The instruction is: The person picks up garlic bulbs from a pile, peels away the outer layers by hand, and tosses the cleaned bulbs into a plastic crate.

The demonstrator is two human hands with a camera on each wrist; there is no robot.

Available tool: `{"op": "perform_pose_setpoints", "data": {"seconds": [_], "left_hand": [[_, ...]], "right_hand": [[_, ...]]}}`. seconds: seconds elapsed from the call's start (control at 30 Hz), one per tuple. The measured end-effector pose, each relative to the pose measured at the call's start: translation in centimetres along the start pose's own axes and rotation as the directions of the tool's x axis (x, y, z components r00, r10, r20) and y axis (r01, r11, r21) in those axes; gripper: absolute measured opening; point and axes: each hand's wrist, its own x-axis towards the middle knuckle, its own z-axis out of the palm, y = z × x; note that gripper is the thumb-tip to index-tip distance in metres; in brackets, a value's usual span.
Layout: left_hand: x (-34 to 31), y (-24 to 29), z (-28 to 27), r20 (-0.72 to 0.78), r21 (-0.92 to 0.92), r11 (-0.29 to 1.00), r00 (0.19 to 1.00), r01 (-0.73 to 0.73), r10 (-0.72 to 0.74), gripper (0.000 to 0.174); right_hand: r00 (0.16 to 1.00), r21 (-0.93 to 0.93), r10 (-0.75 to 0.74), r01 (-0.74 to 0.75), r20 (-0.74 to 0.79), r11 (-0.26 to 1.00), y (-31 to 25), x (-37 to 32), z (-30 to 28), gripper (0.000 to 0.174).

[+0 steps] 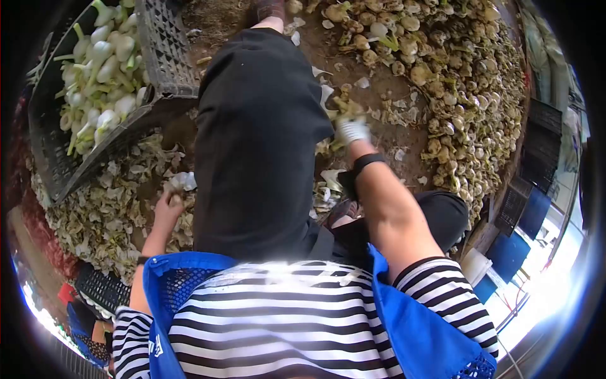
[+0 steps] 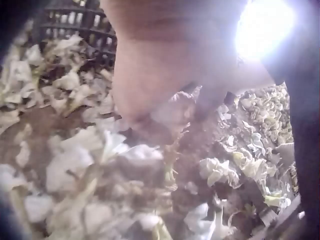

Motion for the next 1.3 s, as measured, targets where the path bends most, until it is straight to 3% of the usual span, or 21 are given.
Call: {"op": "perform_pose_setpoints", "data": {"seconds": [0.03,0.07,0.2,0.33,0.37,0.43,0.5,0.53,0.57,0.63,0.7,0.77,0.8,0.9,0.97,1.0,1.03,1.13,1.17,1.23,1.3], "left_hand": [[-1.7,-1.1,-0.9,-0.001,-0.168,0.985,0.999,0.046,-0.047,0.038],[-3.0,-1.9,-1.8,0.019,-0.387,0.913,0.991,0.131,-0.134,0.037],[-6.1,5.5,-4.8,-0.079,-0.91,0.414,0.971,0.023,-0.226,0.03],[-7.9,15.6,-9.1,-0.138,-0.967,0.197,0.981,-0.164,0.138,0.034],[-8.7,18.4,-9.2,-0.179,-0.962,0.158,0.951,-0.223,0.253,0.036],[-10.6,22.8,-8.8,-0.215,-0.933,0.157,0.852,-0.323,0.477,0.046],[-11.6,25.8,-7.4,-0.226,-0.857,0.259,0.777,-0.446,0.587,0.054],[-11.9,27.2,-6.2,-0.229,-0.819,0.293,0.749,-0.494,0.622,0.057],[-12.2,28.7,-5.0,-0.235,-0.775,0.322,0.72,-0.544,0.653,0.059],[-11.5,30.1,-2.9,-0.196,-0.496,0.425,0.575,-0.757,0.794,0.054],[-12.4,32.0,0.1,-0.156,-0.606,0.294,0.472,-0.739,0.868,0.051],[-13.5,33.2,2.5,-0.127,-0.721,0.205,0.417,-0.662,0.9,0.057],[-13.2,32.9,3.1,-0.171,-0.628,0.232,0.422,-0.743,0.89,0.061],[-14.0,31.6,5.8,-0.079,-0.944,0.104,0.519,-0.313,0.851,0.066],[-14.7,31.1,5.7,-0.099,-0.946,0.106,0.585,-0.306,0.805,0.067],[-15.6,30.9,5.1,-0.131,-0.94,0.107,0.632,-0.323,0.764,0.054],[-15.3,30.7,4.7,-0.138,-0.936,0.108,0.633,-0.334,0.761,0.054],[-13.9,30.8,4.0,-0.098,-0.9,0.235,0.695,-0.368,0.713,0.057],[-13.9,30.7,3.8,-0.115,-0.895,0.229,0.694,-0.383,0.711,0.057],[-13.7,30.8,4.3,-0.075,-0.869,0.285,0.676,-0.405,0.733,0.054],[-12.0,30.4,6.1,-0.09,-0.85,0.299,0.679,-0.434,0.729,0.054]], "right_hand": [[0.994,-0.26,-0.043,0.066,0.096,0.963,-2.9,-4.0,1.5,0.086],[0.993,-0.249,-0.067,0.089,0.097,0.964,-4.1,-5.0,1.9,0.086],[0.952,0.314,-0.166,0.08,0.258,0.946,-7.6,-7.5,3.0,0.071],[0.792,0.747,-0.403,-0.098,0.459,0.658,-9.7,-8.3,1.5,0.057],[0.836,0.341,-0.434,0.322,0.335,0.883,-11.7,-6.5,-1.3,0.032],[0.799,0.912,-0.6,0.211,0.047,0.353,-14.4,-8.5,-6.3,0.027],[0.48,0.662,-0.794,0.737,-0.373,0.135,-16.5,-15.1,-13.3,0.025],[0.384,0.46,-0.802,0.874,-0.457,0.156,-17.3,-19.7,-16.5,0.03],[0.272,0.232,-0.814,0.957,-0.514,0.174,-17.9,-24.2,-19.3,0.035],[-0.092,-0.042,-0.804,0.996,-0.588,-0.084,-18.2,-31.2,-22.2,0.039],[-0.242,-0.076,-0.763,0.966,-0.599,-0.247,-17.7,-33.0,-20.8,0.043],[0.282,0.647,-0.907,0.763,-0.312,0.014,-15.6,-33.2,-18.5,0.047],[0.268,0.611,-0.887,0.791,-0.377,-0.021,-14.9,-32.6,-17.5,0.048],[0.274,0.655,-0.868,0.752,-0.414,-0.075,-13.3,-29.5,-15.8,0.049],[0.245,0.606,-0.933,0.794,-0.262,0.038,-13.4,-29.9,-17.2,0.047],[0.155,0.282,-0.938,0.957,-0.311,0.065,-13.8,-29.6,-17.8,0.046],[0.292,0.424,-0.913,0.893,-0.286,0.153,-13.8,-30.0,-18.6,0.048],[-0.136,-0.177,-0.878,0.982,-0.459,-0.059,-13.8,-30.0,-20.2,0.05],[-0.15,-0.174,-0.876,0.982,-0.458,-0.077,-13.3,-29.9,-20.4,0.05],[-0.361,-0.482,-0.918,0.841,-0.164,-0.245,-13.1,-30.0,-20.6,0.05],[-0.433,-0.428,-0.879,0.846,-0.2,-0.319,-14.0,-30.9,-20.1,0.051]]}}
